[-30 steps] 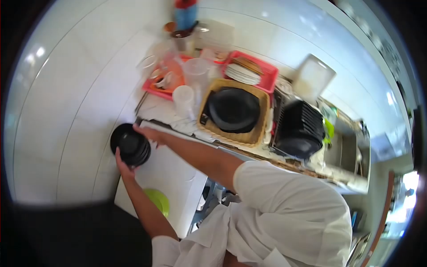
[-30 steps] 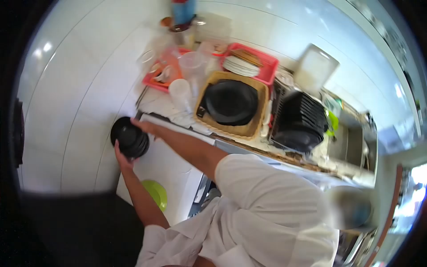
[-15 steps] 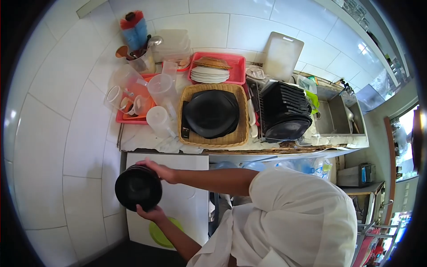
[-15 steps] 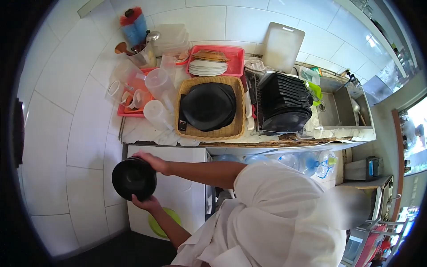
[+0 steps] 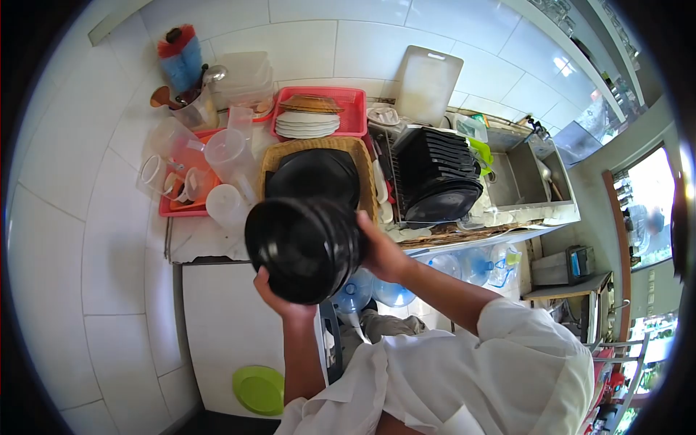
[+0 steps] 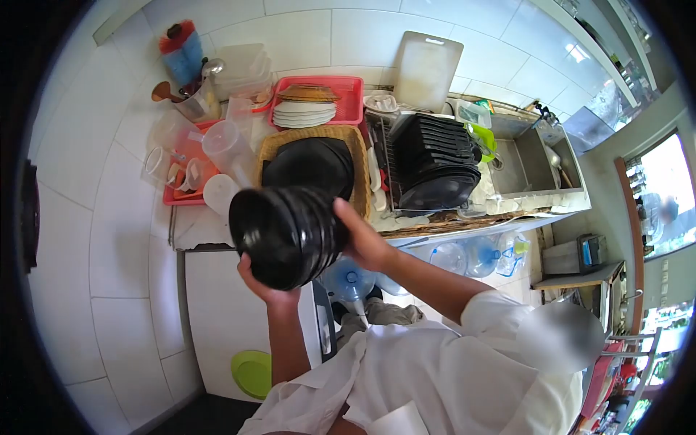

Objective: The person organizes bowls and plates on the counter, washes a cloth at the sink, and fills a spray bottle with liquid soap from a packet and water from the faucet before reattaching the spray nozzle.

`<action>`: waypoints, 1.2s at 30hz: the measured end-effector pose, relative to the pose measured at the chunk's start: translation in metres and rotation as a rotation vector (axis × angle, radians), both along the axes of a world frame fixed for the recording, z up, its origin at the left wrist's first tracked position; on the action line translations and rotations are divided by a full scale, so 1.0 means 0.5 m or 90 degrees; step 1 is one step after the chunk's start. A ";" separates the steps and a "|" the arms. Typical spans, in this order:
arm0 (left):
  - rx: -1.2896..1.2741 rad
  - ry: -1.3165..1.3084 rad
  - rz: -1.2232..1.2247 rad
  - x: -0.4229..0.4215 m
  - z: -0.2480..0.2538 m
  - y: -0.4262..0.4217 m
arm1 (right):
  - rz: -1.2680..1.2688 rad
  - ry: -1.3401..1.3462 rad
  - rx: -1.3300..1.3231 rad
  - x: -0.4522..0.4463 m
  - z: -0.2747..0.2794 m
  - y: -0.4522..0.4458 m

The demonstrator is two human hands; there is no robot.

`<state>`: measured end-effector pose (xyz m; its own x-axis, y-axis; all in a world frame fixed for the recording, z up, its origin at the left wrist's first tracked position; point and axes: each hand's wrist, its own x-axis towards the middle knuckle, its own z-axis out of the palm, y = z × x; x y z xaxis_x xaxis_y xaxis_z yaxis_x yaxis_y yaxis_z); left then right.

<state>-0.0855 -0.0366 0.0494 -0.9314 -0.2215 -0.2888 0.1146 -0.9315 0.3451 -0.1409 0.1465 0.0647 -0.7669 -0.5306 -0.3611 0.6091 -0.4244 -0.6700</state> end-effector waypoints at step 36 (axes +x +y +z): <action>0.000 -0.170 -0.312 -0.975 -0.171 0.387 | -0.311 -0.005 0.430 -0.873 -0.002 0.340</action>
